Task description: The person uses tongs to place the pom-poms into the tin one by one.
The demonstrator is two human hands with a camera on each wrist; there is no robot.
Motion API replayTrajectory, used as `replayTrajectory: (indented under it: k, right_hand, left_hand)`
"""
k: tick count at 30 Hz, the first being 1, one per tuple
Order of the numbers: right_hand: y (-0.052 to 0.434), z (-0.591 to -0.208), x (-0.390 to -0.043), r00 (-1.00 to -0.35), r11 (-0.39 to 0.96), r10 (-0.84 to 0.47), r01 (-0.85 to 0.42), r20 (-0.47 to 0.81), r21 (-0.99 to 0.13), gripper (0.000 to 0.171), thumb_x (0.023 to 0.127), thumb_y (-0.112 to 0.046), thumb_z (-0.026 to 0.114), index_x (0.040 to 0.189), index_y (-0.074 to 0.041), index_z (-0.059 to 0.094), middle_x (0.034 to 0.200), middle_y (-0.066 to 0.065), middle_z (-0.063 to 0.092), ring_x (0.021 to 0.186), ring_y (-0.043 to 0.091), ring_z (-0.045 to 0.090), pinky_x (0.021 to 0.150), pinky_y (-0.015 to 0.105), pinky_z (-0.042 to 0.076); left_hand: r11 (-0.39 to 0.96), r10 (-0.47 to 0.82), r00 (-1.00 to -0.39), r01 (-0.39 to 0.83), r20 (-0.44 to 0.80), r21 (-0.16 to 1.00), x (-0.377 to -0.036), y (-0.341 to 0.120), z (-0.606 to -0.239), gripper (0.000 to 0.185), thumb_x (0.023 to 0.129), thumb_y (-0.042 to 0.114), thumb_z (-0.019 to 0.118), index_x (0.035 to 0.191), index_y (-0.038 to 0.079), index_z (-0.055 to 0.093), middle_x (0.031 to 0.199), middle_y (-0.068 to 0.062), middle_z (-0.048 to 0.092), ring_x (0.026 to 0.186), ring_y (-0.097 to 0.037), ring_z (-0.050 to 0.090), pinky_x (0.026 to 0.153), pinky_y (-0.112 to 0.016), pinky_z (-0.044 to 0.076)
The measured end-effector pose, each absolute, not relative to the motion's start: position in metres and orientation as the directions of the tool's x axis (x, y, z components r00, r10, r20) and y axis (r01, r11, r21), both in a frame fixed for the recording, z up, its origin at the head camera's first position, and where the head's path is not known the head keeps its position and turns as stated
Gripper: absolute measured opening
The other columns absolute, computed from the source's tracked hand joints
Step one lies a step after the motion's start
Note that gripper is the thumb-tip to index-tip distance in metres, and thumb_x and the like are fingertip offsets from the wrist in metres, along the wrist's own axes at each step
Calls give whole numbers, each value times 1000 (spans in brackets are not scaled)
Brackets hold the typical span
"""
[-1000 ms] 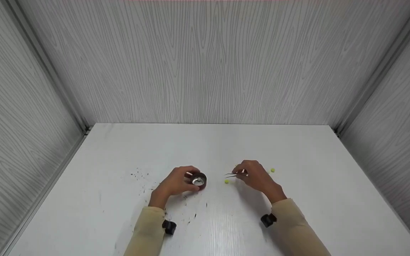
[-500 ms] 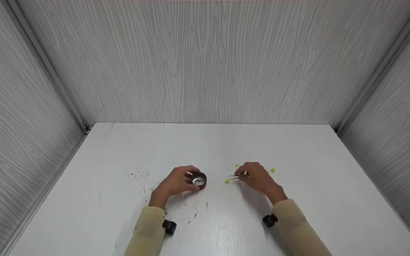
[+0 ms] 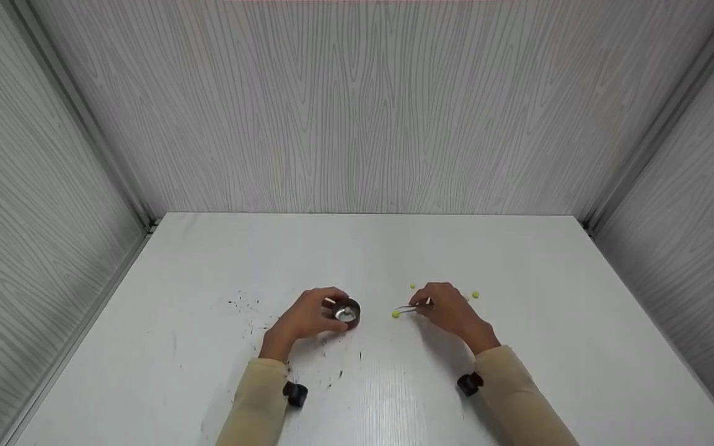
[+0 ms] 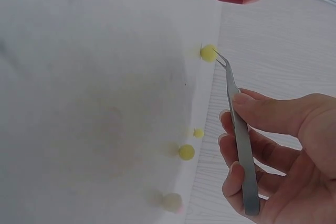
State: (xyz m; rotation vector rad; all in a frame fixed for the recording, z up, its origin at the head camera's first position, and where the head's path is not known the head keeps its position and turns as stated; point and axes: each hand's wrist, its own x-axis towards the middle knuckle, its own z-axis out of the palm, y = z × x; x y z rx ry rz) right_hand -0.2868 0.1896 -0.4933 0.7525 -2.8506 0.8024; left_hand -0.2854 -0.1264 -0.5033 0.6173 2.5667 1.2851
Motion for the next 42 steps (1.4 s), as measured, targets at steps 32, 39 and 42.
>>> replayTrajectory:
  k: [32, 39, 42]
  right_hand:
    - [171, -474, -286, -861, 712, -443, -507, 250, -486, 17, 91, 3, 73, 99, -8, 82, 91, 7, 75, 86, 20, 68, 76, 38, 58]
    - [161, -472, -287, -849, 704, -458, -528, 265, -474, 15, 91, 2, 73, 98, -8, 82, 91, 8, 75, 86, 21, 69, 77, 38, 59]
    - [157, -471, -287, -833, 693, -477, -553, 282, -462, 14, 91, 2, 74, 98, -7, 82, 91, 8, 75, 86, 22, 69, 76, 37, 59]
  left_hand:
    - [525, 452, -892, 276, 11, 805, -286, -126, -503, 49, 86, 10, 83, 132, 6, 65, 131, -14, 69, 126, -38, 65, 108, -54, 53]
    - [513, 464, -886, 275, 7, 813, -285, -126, -501, 50, 86, 8, 83, 133, 5, 64, 132, -16, 68, 125, -39, 65, 106, -53, 54]
    - [515, 465, -885, 267, -4, 815, -285, -125, -501, 51, 86, 7, 83, 133, 5, 64, 132, -16, 68, 125, -39, 65, 106, -53, 55]
